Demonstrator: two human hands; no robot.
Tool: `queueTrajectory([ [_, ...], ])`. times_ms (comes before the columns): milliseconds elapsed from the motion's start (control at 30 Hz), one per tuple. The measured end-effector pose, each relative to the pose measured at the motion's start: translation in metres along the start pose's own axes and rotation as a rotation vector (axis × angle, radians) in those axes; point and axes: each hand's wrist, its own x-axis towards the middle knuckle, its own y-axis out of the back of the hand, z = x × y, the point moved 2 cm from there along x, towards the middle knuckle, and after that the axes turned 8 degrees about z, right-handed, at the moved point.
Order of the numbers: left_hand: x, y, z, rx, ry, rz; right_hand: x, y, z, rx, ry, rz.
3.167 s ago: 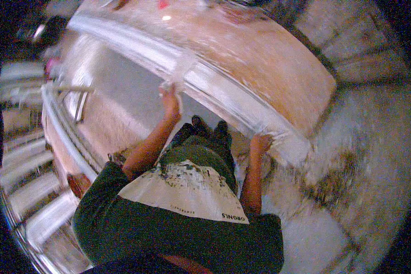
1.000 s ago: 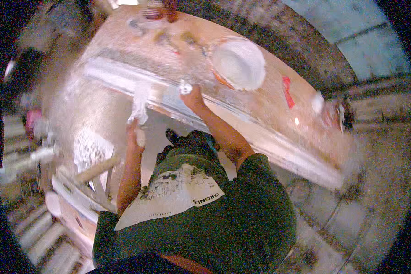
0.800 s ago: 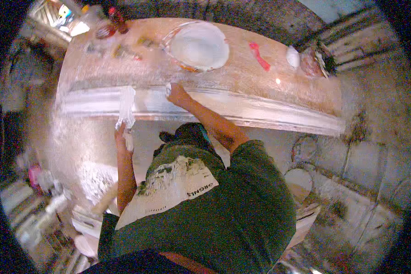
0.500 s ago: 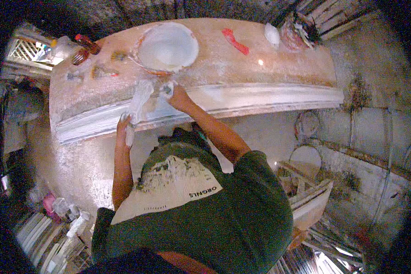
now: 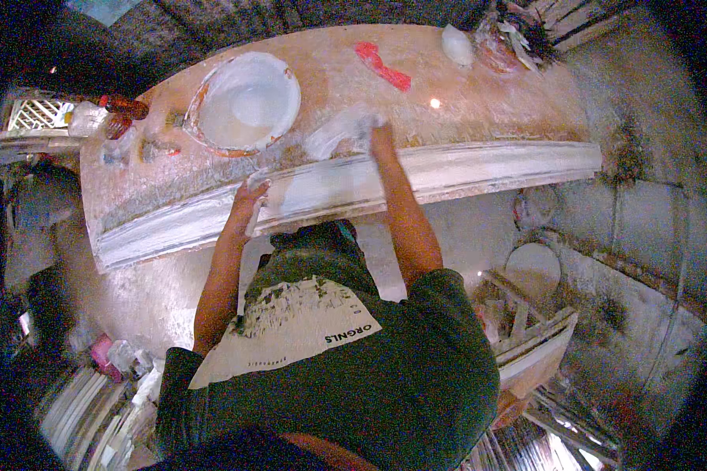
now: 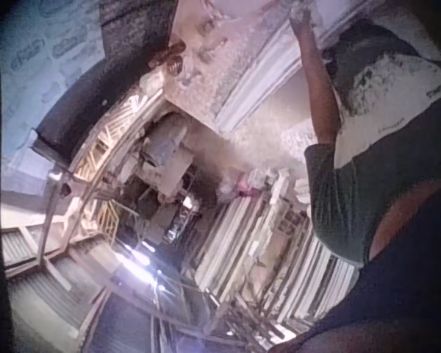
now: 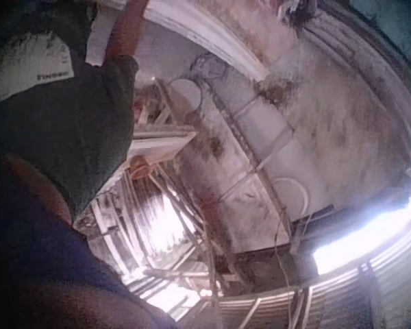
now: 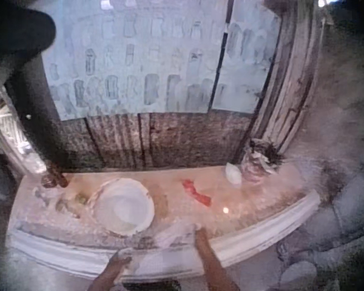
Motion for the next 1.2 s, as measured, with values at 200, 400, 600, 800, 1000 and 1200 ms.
queueTrajectory([
  [200, 0.019, 0.03, 0.001, -0.403, -0.022, 0.109, 0.166, 0.083, 0.048, -1.628, 0.735, -0.122],
  [400, 0.047, 0.071, 0.026, -0.625, -0.18, 0.283, 0.236, 0.091, 0.066, -1.267, 0.843, -0.071],
  [600, 0.114, 0.107, 0.056, -0.454, -0.169, 0.296, 0.19, 0.049, -0.014, -1.079, 0.495, 0.142],
  [800, 0.187, 0.113, 0.042, -0.471, -0.269, 0.387, 0.101, -0.039, -0.141, -0.645, 0.751, -0.073],
  [1000, 0.145, 0.079, 0.069, -0.493, -0.349, 0.438, 0.031, -0.128, -0.184, -0.836, 1.327, -0.64],
  [1200, 0.128, 0.066, 0.061, -0.656, -0.35, 0.538, 0.048, -0.137, -0.182, -1.032, 1.409, -0.916],
])
